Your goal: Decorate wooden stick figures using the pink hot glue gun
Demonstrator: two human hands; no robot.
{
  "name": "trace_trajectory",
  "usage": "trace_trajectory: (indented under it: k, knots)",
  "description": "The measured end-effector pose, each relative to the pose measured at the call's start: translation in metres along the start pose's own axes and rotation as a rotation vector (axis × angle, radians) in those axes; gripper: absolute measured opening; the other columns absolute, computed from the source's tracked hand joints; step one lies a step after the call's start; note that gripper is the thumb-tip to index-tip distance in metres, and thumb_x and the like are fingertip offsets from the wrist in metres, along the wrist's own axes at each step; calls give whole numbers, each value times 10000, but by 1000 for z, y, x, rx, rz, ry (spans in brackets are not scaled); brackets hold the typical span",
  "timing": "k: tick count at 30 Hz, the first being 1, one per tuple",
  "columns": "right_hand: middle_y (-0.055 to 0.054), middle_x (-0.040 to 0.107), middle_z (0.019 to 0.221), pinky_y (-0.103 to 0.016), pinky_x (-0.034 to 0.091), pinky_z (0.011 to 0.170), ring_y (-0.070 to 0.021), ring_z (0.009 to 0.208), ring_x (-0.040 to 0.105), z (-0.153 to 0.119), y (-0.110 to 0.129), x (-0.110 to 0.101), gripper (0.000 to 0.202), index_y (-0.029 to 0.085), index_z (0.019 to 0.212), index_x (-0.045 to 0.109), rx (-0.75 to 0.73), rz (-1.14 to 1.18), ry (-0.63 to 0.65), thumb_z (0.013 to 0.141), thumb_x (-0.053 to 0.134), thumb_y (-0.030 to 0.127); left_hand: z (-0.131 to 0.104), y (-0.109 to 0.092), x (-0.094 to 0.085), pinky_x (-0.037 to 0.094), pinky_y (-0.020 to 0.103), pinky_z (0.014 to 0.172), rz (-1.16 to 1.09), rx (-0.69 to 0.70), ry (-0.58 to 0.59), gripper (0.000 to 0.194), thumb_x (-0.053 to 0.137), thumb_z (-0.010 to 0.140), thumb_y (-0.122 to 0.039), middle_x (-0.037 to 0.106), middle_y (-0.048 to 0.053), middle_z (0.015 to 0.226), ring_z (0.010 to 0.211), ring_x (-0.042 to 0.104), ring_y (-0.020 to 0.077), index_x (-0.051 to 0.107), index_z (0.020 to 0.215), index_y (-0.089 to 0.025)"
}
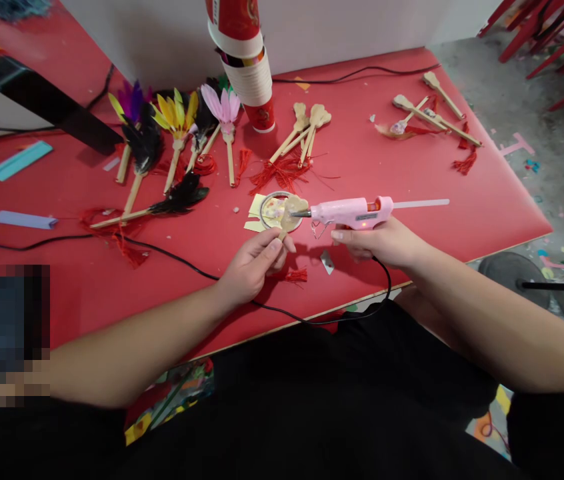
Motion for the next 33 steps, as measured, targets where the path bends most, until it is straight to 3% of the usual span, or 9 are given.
trace_trajectory:
  k: [4, 9, 15, 23, 28, 33]
  knots:
    - [102, 394, 501, -291, 393, 455, -106, 432, 331, -1, 0, 2, 405, 248, 825, 652, 42, 57, 33, 962, 787, 604, -1, -1, 1, 304, 272, 598, -6, 5, 0, 411, 565, 1126, -575, 393, -75, 658, 588, 329, 114, 657, 1064, -179]
    - [-13, 660, 650, -302, 489, 531, -164, 589, 595, -11, 10, -16, 386, 237, 773, 701, 52, -254, -191, 812, 903, 563, 0, 1, 1, 312, 265, 599, -15, 1, -11, 407, 560, 1131, -568, 386, -80, 658, 586, 332, 110, 642, 1065, -175]
    - [-31, 672, 674, -351, 544, 651, -181, 650, 608, -13, 20, -17, 337, 210, 721, 691, 13, -282, -328, 799, 878, 480, 0, 2, 2, 312, 264, 597, -8, -2, 10, 404, 558, 1132, -564, 385, -77, 665, 591, 333, 109, 653, 1067, -176]
    - [-38, 703, 711, -349, 529, 633, -185, 648, 612, -8, 24, -19, 325, 196, 851, 752, -19, -303, -333, 754, 883, 478, 0, 2, 3, 326, 264, 602, -4, -7, 21, 418, 553, 1130, -580, 380, -78, 656, 586, 336, 108, 651, 1063, -180]
    - [-78, 781, 832, -361, 535, 631, -221, 694, 667, -7, 17, -23, 403, 192, 982, 829, -13, -395, -316, 778, 873, 537, -1, 3, 4, 342, 262, 602, -29, -11, 27, 410, 558, 1132, -568, 388, -81, 647, 578, 340, 106, 661, 1072, -175]
    - [-63, 793, 871, -343, 534, 636, -229, 723, 697, -5, 16, -23, 330, 230, 1002, 828, -32, -485, -290, 829, 855, 510, 0, 2, 3, 329, 264, 597, -39, -3, 20, 410, 556, 1135, -561, 381, -87, 635, 569, 329, 105, 664, 1085, -169]
Point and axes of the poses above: each hand's wrist, its own z-axis towards the middle knuckle, its own x-axis out of the palm, y = z × x, the point moved 7 cm from there along z, towards the middle knuckle
